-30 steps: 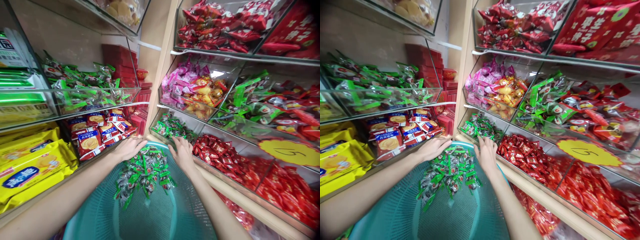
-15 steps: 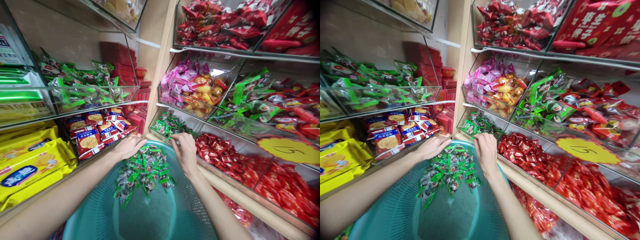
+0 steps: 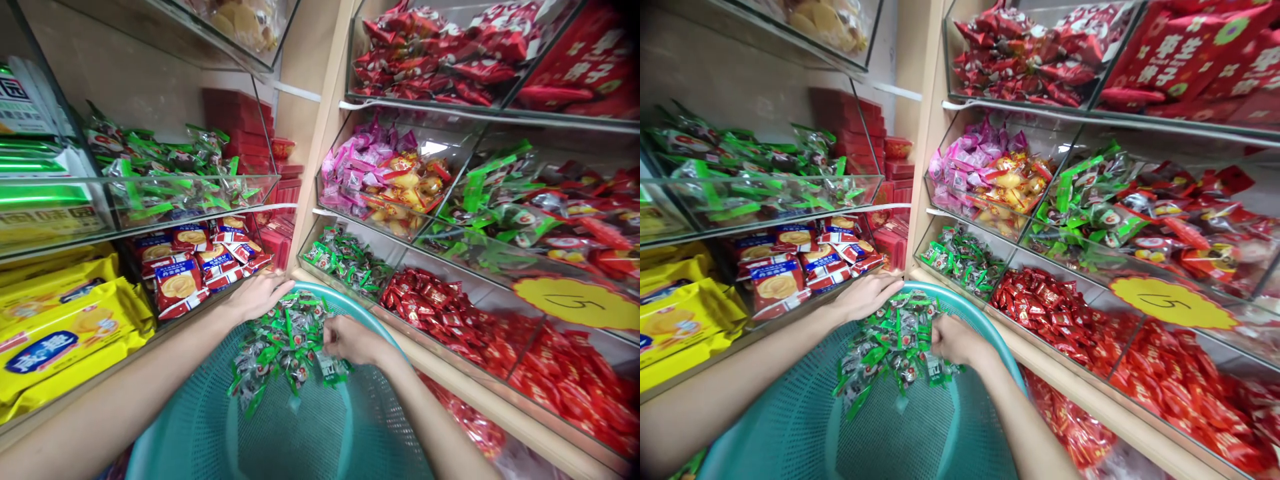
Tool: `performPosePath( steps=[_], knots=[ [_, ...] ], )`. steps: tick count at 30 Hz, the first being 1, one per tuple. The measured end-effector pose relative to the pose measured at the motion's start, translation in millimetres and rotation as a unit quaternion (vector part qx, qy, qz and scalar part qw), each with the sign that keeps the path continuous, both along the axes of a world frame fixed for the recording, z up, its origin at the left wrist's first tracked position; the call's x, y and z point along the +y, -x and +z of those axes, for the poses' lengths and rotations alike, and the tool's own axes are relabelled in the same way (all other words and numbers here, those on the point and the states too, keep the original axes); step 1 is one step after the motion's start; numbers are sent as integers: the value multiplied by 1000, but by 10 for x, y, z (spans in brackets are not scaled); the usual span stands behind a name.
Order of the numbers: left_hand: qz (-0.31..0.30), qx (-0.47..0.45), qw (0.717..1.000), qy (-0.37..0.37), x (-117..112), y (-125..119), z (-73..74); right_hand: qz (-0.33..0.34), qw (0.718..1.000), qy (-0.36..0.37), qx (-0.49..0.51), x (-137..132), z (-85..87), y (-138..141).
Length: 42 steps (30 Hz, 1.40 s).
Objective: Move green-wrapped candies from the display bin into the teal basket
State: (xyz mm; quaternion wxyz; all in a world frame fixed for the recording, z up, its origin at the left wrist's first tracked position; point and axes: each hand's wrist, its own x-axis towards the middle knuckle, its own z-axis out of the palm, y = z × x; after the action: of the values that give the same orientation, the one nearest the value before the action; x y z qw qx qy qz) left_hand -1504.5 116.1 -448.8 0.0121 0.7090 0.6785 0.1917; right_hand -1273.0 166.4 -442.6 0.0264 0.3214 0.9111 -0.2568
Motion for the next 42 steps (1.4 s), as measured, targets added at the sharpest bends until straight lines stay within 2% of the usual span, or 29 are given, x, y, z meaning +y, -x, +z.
performPosePath(
  steps=[10, 16, 24, 26, 28, 30, 32, 35, 37, 39, 42],
  knots=[
    [2, 3, 1000, -1, -14, -10, 23, -38, 983, -138, -114, -142, -35, 120],
    [-2, -3, 1000, -2, -34, -16, 38, -43, 975, -165, -142, -245, -56, 171],
    [-4, -2, 1000, -1, -39, -25, 48, -77, 974, -191, -93, -226, 46, 128],
    [-3, 1, 1000, -1, -33, -26, 41, -76, 986, -131, -71, -196, 81, 91],
    [-4, 3, 1000, -4, -26, -28, 35, -39, 996, 33, -73, -193, 86, 66],
    [-7, 4, 1000, -7, -19, -30, 29, 12, 969, 217, -116, -228, 45, 68],
    [-8, 2, 1000, -5, -13, -31, 25, 44, 932, 310, -183, -295, -40, 100],
    [-1, -2, 1000, 4, -7, -28, 22, 66, 891, 352, -280, -403, -190, 178],
    [1, -2, 1000, 10, -4, -26, 21, 67, 878, 343, -327, -446, -259, 221],
    [1, -1, 1000, 11, -5, -23, 22, 72, 890, 281, -351, -447, -284, 239],
    [-1, 2, 1000, 7, -6, -20, 22, 78, 916, 212, -331, -387, -259, 214]
  ],
)
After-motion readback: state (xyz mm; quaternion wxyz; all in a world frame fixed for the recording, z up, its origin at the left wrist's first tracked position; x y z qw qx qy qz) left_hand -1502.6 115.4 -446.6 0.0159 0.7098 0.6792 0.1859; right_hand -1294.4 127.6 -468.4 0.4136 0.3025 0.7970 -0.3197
